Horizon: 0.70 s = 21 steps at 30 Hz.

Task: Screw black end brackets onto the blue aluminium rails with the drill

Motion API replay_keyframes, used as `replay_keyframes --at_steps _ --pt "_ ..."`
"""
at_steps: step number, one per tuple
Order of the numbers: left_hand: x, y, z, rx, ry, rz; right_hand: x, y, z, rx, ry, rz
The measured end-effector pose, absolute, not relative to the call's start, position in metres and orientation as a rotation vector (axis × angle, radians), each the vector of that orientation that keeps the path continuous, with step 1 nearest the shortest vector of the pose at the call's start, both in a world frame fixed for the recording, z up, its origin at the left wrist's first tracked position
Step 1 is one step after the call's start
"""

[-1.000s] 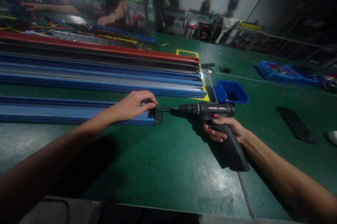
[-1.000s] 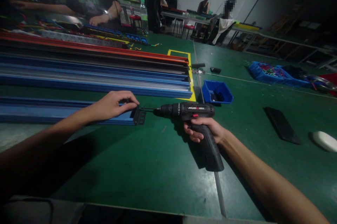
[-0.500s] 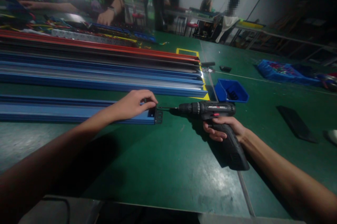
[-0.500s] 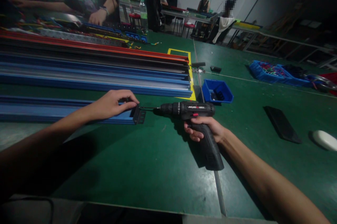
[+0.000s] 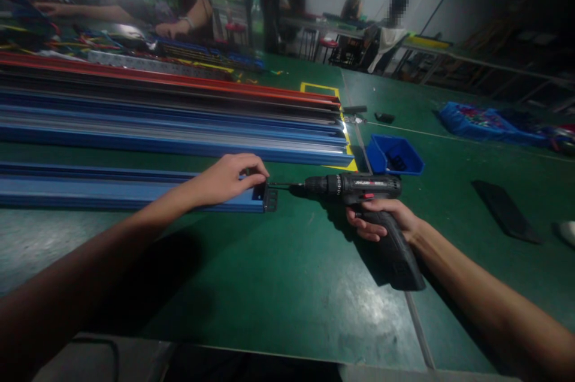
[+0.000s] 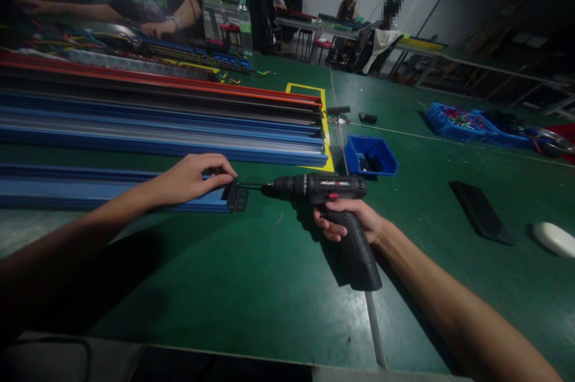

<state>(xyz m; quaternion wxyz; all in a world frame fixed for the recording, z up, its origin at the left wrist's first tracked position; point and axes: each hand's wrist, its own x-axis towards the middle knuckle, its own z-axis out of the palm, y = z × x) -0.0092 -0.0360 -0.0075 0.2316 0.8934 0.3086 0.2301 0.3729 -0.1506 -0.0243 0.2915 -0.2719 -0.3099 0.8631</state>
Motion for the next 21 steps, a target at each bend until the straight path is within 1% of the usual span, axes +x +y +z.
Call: replay_keyframes --at_steps 21 --pt "-0.0089 -0.0363 -0.0073 2.455 0.857 0.609 0.3742 -0.1483 -0.0261 -0.711 -0.807 2.318"
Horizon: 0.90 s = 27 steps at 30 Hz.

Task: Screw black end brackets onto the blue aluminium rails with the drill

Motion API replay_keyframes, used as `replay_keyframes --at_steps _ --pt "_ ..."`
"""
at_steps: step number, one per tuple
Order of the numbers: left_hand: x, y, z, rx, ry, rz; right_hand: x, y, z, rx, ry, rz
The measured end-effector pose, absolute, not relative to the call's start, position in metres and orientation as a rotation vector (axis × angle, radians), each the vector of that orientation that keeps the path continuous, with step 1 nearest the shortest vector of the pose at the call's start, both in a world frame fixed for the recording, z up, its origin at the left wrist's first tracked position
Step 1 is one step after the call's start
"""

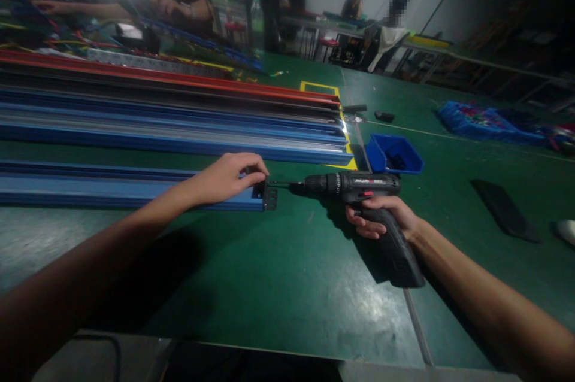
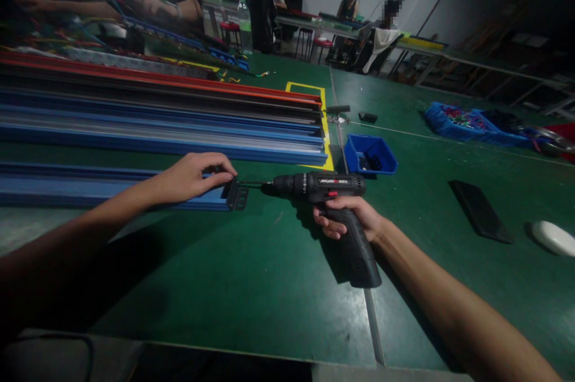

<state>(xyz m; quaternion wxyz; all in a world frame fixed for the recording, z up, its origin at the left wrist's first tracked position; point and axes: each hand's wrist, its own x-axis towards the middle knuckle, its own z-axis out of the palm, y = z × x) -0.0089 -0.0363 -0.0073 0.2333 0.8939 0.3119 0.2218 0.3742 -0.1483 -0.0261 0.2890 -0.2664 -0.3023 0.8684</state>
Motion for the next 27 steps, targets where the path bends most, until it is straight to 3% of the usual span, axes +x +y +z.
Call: replay_keyframes --at_steps 27 --pt "-0.0086 -0.0372 -0.0056 2.452 0.859 0.601 0.3725 -0.1502 -0.0235 -0.715 -0.828 2.309"
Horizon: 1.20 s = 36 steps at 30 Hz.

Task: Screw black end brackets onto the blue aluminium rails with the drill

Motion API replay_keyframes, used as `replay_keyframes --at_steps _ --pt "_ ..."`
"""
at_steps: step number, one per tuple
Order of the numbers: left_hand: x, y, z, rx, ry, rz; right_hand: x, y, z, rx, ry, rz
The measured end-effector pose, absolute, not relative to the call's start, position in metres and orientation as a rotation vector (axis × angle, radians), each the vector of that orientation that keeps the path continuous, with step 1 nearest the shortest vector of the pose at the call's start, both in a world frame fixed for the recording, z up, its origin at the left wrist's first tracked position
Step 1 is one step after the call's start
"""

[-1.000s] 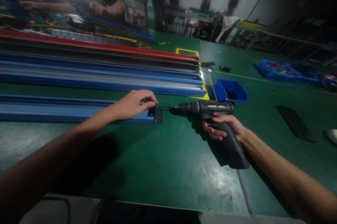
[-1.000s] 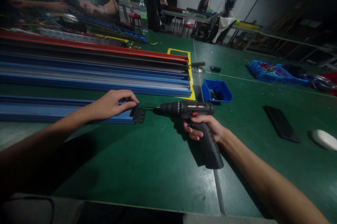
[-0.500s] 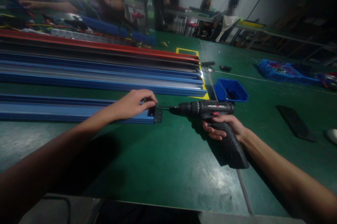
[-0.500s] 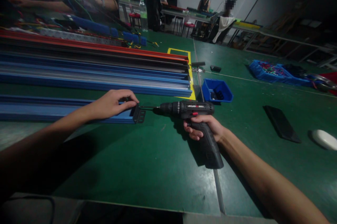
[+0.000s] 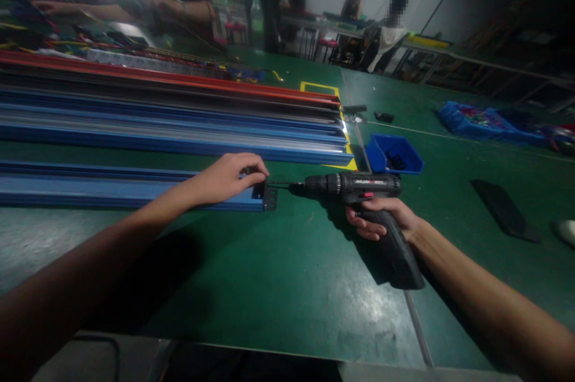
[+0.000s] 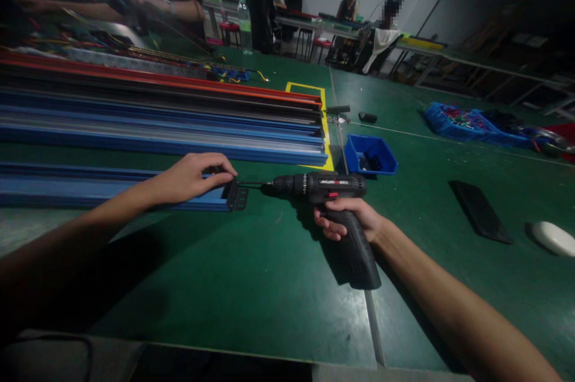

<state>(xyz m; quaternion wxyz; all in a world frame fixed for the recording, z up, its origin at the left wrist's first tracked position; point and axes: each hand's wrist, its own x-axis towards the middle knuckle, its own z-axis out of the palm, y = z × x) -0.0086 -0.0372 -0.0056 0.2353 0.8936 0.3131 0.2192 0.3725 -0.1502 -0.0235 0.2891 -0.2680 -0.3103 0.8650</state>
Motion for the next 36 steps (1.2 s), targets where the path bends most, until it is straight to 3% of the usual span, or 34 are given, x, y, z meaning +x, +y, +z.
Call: replay_keyframes --at_steps 36 --pt "-0.0076 -0.0372 -0.0064 2.433 0.854 0.615 0.3766 -0.1501 -0.0268 -0.752 -0.841 2.297"
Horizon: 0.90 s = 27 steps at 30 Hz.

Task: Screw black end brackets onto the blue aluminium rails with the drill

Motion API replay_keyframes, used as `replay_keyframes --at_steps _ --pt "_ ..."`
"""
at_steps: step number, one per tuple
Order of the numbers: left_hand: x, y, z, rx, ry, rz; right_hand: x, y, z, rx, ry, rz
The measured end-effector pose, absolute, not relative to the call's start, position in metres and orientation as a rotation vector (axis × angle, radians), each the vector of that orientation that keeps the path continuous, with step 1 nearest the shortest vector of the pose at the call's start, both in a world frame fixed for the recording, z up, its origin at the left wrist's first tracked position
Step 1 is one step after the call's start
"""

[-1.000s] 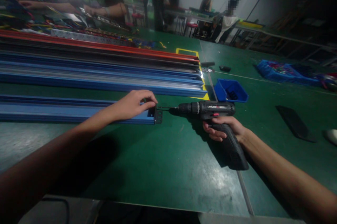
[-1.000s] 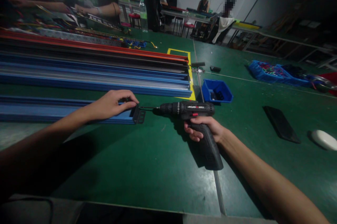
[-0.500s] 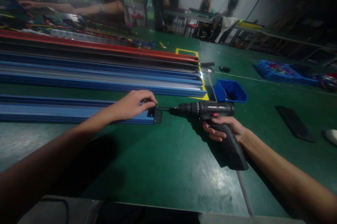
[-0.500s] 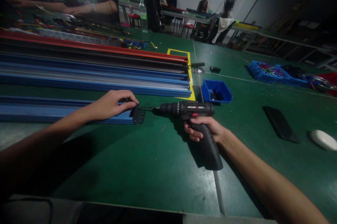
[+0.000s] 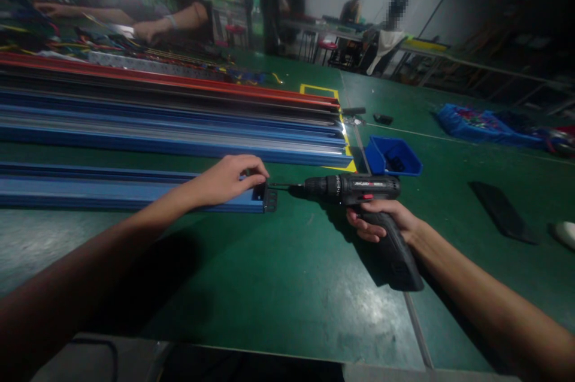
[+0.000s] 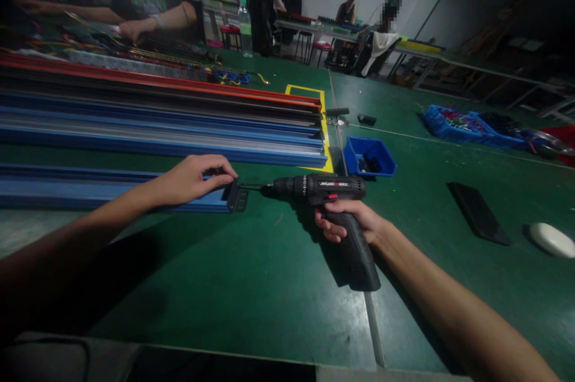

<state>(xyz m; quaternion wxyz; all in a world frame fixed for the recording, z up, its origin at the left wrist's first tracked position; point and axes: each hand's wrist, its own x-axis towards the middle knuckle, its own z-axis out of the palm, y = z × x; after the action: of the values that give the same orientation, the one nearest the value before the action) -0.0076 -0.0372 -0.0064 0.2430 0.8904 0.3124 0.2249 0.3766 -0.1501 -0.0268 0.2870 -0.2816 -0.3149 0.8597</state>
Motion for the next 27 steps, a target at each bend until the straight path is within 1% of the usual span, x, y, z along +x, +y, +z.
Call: replay_keyframes --at_steps 27 --pt "-0.0084 -0.0377 -0.0053 2.433 0.862 0.594 0.3752 -0.1483 -0.0282 -0.690 -0.826 2.335"
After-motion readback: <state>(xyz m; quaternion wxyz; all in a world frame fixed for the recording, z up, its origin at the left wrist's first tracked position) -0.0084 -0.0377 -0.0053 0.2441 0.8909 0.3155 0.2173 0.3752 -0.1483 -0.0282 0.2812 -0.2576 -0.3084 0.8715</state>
